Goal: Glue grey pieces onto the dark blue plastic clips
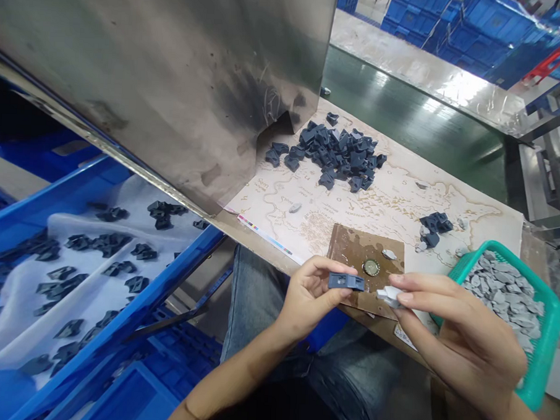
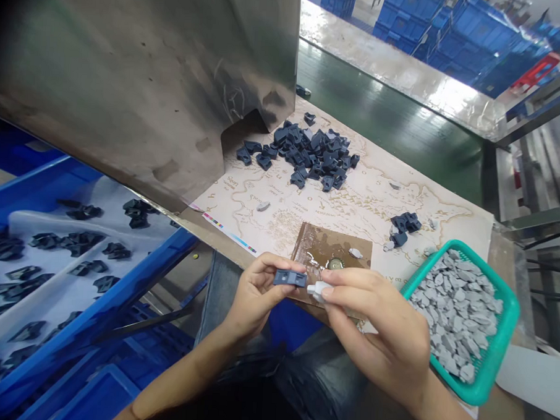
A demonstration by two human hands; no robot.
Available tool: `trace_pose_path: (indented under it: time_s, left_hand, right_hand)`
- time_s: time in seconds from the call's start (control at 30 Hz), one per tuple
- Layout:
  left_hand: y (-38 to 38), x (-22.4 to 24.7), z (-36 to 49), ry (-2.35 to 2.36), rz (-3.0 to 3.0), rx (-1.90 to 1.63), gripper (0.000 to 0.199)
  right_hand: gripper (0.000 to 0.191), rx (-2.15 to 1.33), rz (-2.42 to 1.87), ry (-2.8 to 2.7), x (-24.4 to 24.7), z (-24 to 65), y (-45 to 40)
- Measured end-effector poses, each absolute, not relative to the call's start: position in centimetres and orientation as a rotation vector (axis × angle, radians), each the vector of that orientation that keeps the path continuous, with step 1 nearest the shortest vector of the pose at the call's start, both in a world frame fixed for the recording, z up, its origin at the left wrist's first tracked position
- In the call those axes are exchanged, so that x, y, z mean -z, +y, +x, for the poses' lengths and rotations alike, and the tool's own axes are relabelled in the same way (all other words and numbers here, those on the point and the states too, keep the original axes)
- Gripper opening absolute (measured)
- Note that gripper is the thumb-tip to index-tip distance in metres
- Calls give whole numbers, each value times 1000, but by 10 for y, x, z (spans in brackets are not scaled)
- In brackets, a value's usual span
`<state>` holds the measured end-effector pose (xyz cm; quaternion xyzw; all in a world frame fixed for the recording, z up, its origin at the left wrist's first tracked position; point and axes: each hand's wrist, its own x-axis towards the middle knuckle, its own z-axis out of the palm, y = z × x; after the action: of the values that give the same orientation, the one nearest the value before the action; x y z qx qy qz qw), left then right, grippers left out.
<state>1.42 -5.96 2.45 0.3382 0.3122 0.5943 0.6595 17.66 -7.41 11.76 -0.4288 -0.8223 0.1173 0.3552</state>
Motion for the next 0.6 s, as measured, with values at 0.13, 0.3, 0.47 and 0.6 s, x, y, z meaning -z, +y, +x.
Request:
trace_pose_path:
  time_s: [0.13, 0.3, 0.47, 0.6]
  left_hand:
    - [-34, -16, -1, 898, 880, -1494, 27]
    - [-1, -1, -8, 1120, 1042, -1407, 25]
    - [-1, 1, -8, 1165, 1125, -1353, 21]
    - [-5, 0, -9, 1161, 1185, -1310, 21]
  right_hand:
    - [14, -122, -1321, -2118, -114, 204, -47]
    - [14, -178, -2000, -1964, -88, 274, 20]
    - [17, -303, -2008, -2032, -80, 302, 45]
    - [26, -345, -1924, -2109, -83, 295, 32]
